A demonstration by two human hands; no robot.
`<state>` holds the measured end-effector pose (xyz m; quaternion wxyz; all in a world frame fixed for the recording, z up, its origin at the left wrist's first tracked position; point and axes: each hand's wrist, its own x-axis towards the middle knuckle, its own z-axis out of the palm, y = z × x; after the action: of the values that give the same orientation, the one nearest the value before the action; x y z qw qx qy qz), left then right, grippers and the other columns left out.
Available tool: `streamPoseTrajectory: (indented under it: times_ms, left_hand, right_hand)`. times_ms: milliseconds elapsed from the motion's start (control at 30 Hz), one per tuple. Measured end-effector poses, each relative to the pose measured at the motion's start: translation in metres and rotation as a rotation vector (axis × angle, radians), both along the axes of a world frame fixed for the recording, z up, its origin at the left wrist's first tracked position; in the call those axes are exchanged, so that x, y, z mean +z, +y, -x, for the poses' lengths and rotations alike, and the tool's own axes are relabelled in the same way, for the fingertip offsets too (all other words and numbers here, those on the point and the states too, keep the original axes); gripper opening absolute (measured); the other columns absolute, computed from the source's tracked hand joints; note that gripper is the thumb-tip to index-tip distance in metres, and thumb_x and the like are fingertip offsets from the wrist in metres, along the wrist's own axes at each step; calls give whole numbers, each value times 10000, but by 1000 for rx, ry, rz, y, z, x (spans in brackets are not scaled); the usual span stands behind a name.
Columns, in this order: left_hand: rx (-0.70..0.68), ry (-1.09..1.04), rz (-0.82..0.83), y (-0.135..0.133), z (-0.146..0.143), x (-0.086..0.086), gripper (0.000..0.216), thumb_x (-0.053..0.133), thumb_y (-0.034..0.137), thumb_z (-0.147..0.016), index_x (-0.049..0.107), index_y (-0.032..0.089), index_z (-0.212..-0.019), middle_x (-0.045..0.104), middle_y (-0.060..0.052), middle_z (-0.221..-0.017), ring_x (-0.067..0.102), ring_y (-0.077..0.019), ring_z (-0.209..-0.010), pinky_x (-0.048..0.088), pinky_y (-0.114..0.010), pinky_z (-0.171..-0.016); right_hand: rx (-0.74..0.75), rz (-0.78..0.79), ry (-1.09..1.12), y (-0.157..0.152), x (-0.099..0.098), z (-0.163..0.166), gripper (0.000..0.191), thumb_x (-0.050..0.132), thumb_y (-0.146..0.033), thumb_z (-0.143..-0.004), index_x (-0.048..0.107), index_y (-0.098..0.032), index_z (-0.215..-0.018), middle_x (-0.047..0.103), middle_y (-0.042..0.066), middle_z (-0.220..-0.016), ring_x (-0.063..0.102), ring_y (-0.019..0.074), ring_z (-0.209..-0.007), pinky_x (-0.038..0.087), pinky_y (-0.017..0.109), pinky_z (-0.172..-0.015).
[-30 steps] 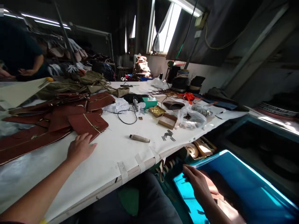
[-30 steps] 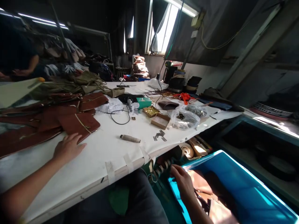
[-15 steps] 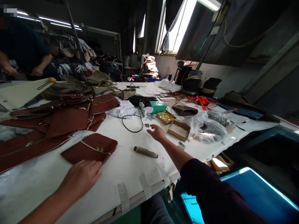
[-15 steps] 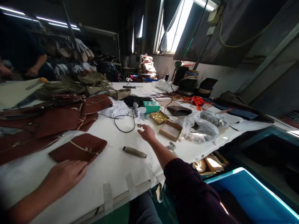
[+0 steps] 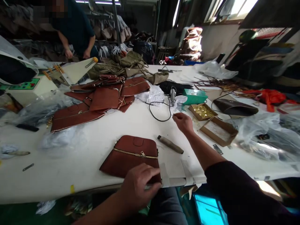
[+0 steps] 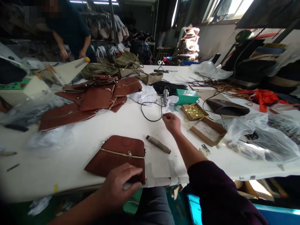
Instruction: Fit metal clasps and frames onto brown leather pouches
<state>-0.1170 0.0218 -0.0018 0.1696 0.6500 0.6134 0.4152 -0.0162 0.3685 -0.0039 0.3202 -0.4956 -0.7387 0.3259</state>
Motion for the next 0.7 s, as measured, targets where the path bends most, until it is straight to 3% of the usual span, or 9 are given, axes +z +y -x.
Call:
streamPoseTrajectory:
  times_ms: [100, 167, 200, 333, 467, 700]
  left_hand:
    - [179, -248, 24, -1, 25, 12, 329, 697, 275, -988, 704, 241, -1314, 767, -77, -1147, 732, -178, -915, 639, -323, -825]
    - [266, -449, 57, -4, 36, 19, 422, 709, 363, -999, 658, 263, -1406, 733, -95, -1263, 736, -181, -956, 656, -309, -793]
    - [278, -541, 73, -7, 39, 22, 468, 722, 404, -994, 643, 264, -1433, 727, -101, -1279, 744, -193, -978, 664, -312, -787]
    - [235, -725, 114, -25, 34, 30, 412, 776, 466, -954, 744, 217, -1281, 765, -91, -1196, 788, -215, -942, 688, -338, -825]
    - [303, -715, 123, -50, 26, 37, 368, 812, 489, -920, 795, 178, -1116, 806, -69, -1012, 771, -175, -760, 677, -290, -707]
    - [361, -671, 172, -78, 28, 56, 382, 821, 515, -898, 799, 151, -1011, 811, -69, -852, 768, -192, -730, 635, -268, -671]
  right_hand:
    - [194, 108, 169, -76, 22, -7, 201, 784, -374, -846, 786, -194, -935, 779, 37, -880, 682, 176, -785, 521, 299, -745]
    - [457, 467, 416, -138, 31, -9, 244, 847, -406, -808, 776, -192, -903, 770, 36, -829, 686, 189, -767, 535, 322, -755]
    - [519, 605, 492, -168, 33, -9, 262, 868, -423, -799, 773, -193, -884, 763, 30, -814, 681, 185, -752, 539, 326, -758]
    - [474, 970, 763, -257, 30, -9, 335, 905, -490, -802, 763, -191, -849, 747, 20, -801, 691, 165, -722, 552, 310, -757]
    - [503, 1083, 823, -293, 23, -13, 403, 906, -544, -813, 776, -173, -901, 772, 45, -821, 729, 169, -706, 540, 272, -694]
    - [628, 1168, 842, -316, 34, -28, 427, 857, -528, -869, 807, -148, -1056, 829, 120, -1024, 802, 203, -805, 580, 260, -705]
